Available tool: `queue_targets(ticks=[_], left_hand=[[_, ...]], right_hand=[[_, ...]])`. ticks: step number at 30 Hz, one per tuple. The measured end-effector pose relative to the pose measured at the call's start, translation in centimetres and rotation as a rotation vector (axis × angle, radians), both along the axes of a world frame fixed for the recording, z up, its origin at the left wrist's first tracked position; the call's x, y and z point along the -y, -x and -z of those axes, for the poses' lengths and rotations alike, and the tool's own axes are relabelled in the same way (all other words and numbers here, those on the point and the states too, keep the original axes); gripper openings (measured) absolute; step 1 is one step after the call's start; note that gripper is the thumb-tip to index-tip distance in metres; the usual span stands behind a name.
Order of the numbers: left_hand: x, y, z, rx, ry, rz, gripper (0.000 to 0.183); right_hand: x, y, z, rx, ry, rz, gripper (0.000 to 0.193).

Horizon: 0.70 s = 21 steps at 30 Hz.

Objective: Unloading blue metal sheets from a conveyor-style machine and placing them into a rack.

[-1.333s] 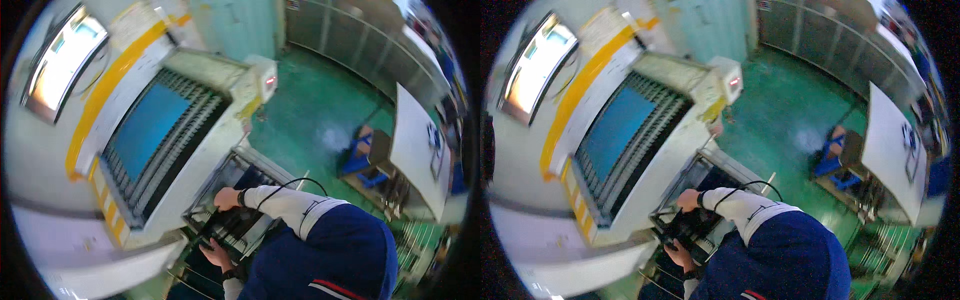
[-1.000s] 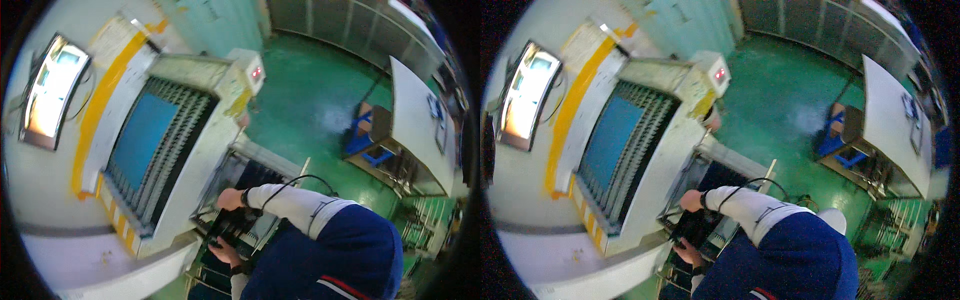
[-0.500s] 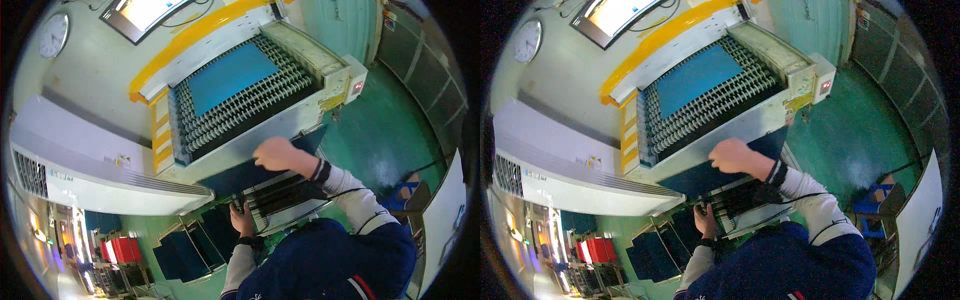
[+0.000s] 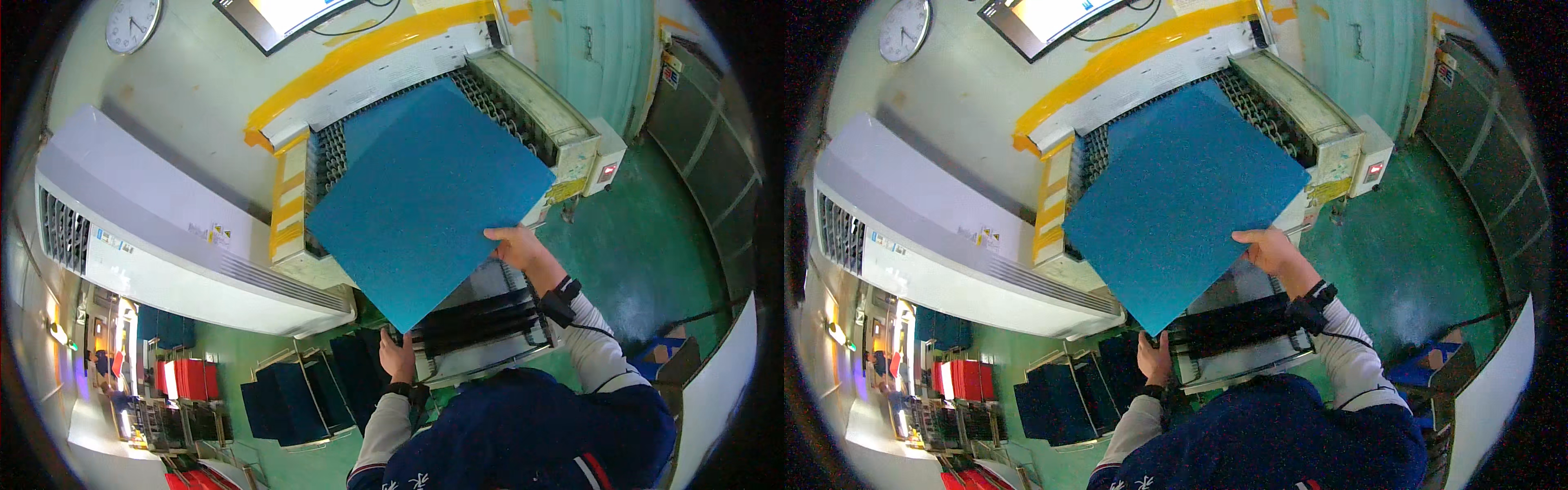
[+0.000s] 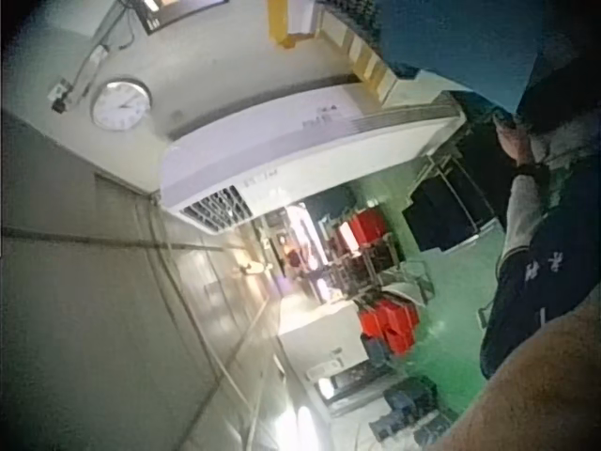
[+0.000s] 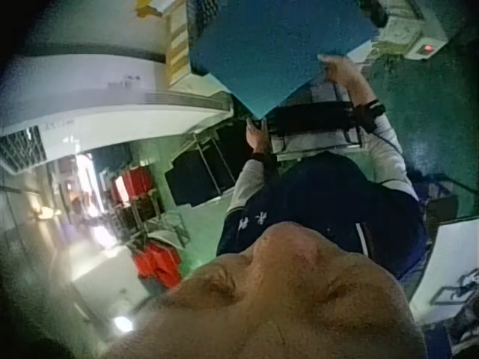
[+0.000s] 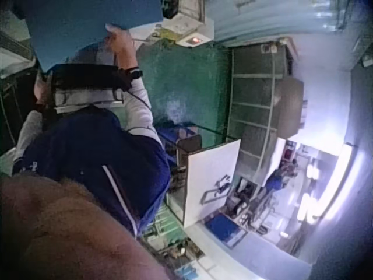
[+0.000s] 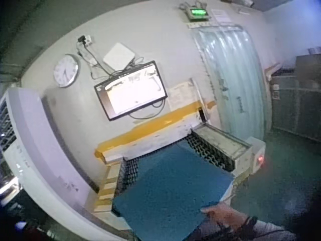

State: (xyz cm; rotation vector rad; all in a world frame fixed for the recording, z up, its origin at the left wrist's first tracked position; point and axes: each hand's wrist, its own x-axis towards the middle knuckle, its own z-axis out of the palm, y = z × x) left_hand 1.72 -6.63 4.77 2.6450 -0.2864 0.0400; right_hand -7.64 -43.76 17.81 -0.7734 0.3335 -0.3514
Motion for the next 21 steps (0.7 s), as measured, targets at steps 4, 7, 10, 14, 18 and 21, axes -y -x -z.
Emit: queue_targets(ticks=[4,7,10,14,18,21], left_hand=[[-0.1,0.1,-0.2,-0.006,0.01,-0.012,0.081],[0.1,0.1,-0.5,0.003,0.01,-0.017,0.081],[0.1,0.1,-0.3,0.005,0.02,-0.023,0.081],[0.1,0.0,-0.1,0.021,0.018,-0.025,0.08],[0.4,-0.1,-0.4,-0.015,0.015,-0.027,0.08],[0.1,-0.1,-0.1,-0.006,0.016,-0.027,0.08]], right_hand=[[-0.5,-0.9,3.1,-0.044,-0.227,-0.036,0.033],[-0.8,-1.7,4.9,-0.131,-0.269,0.028,0.026],[-1.2,-2.7,5.2,-0.147,-0.32,0.041,0.024],[-1.6,-3.8,5.6,-0.186,-0.314,0.008,0.025],[-1.9,-4.7,6.7,-0.167,-0.298,-0.04,0.032],[-2.4,-5.1,5.7,-0.212,-0.267,-0.011,0.033]])
